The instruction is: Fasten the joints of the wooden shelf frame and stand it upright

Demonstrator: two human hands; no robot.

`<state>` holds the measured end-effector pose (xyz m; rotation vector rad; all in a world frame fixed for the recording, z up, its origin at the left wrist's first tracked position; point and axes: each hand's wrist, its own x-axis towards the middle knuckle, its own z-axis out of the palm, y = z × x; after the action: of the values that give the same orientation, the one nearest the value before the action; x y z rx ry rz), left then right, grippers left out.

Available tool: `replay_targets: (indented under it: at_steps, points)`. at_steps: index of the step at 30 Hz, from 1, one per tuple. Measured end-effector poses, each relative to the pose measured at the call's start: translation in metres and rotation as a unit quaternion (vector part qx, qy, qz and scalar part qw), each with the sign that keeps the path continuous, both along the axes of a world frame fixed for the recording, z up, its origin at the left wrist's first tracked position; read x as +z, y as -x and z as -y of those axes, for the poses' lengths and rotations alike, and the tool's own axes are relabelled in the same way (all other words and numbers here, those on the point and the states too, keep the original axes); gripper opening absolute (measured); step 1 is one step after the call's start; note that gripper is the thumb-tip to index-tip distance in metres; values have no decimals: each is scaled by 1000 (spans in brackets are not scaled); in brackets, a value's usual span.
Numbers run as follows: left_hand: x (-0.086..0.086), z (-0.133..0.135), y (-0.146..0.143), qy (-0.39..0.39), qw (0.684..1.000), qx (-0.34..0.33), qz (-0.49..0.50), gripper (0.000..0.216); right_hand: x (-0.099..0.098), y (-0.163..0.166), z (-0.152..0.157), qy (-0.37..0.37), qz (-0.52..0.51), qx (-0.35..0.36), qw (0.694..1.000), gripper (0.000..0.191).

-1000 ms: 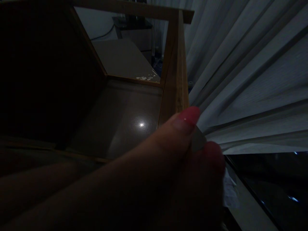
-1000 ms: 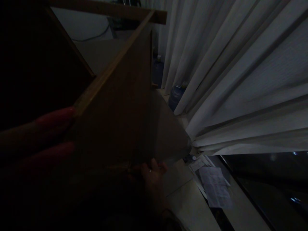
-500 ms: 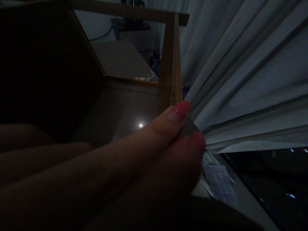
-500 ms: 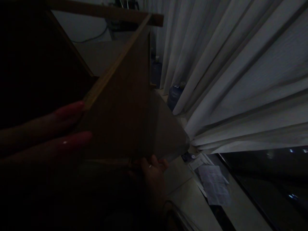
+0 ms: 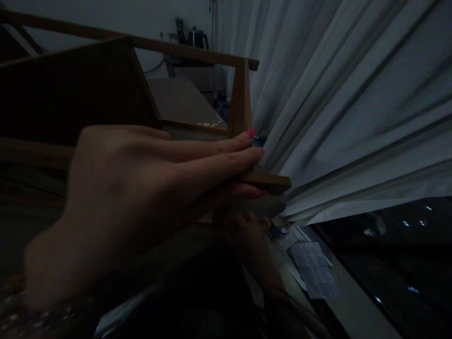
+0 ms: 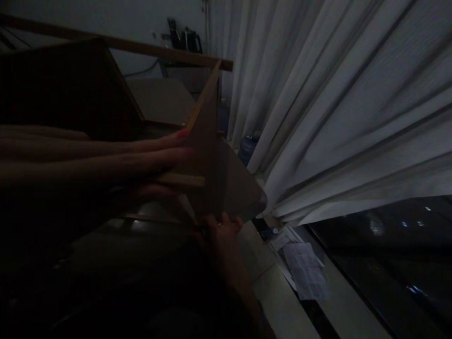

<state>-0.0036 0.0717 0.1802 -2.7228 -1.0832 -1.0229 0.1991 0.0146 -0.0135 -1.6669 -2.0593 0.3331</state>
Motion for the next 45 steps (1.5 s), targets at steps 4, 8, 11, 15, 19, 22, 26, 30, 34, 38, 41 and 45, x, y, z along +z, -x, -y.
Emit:
replay_targets:
  at_steps: [4,8,11,15,19,22,26,30,34,38,41,45]
  points:
    - [7,-4,-9,-61,996,38,-43,39,1,-2,1,-14,-7,-9,1000,22]
    - [7,-5,-12,-78,994,59,-44,37,-2,0,5,-28,-46,-41,998,32]
    - [6,-5,-13,-68,995,56,-39,37,0,3,16,-53,-105,-102,988,52]
    - [6,-7,-15,-80,994,61,-40,37,2,6,41,-34,-301,-171,938,56]
    - [5,-8,-15,-86,993,62,-43,36,-7,4,65,48,-389,-172,904,37]
    - [4,-9,-14,-90,993,60,-39,36,-19,4,78,58,-367,-203,906,38]
    - [2,-10,-14,-97,993,52,-30,39,-22,7,86,-7,-266,-217,939,41]
    - [1,-11,-14,-111,992,59,-30,39,-5,7,81,-107,-74,-166,977,38]
    - [-1,-13,-14,-119,991,56,-27,40,9,4,73,-189,-17,-119,975,29]
    - [-1,-14,-15,-115,992,51,-25,44,4,6,69,-197,-147,-46,968,26]
    - [0,-14,-15,-108,993,50,-26,46,-9,10,65,-172,-200,-41,964,26]
    - [1,-14,-15,-107,993,40,-25,46,-24,12,63,-145,-245,-66,956,26]
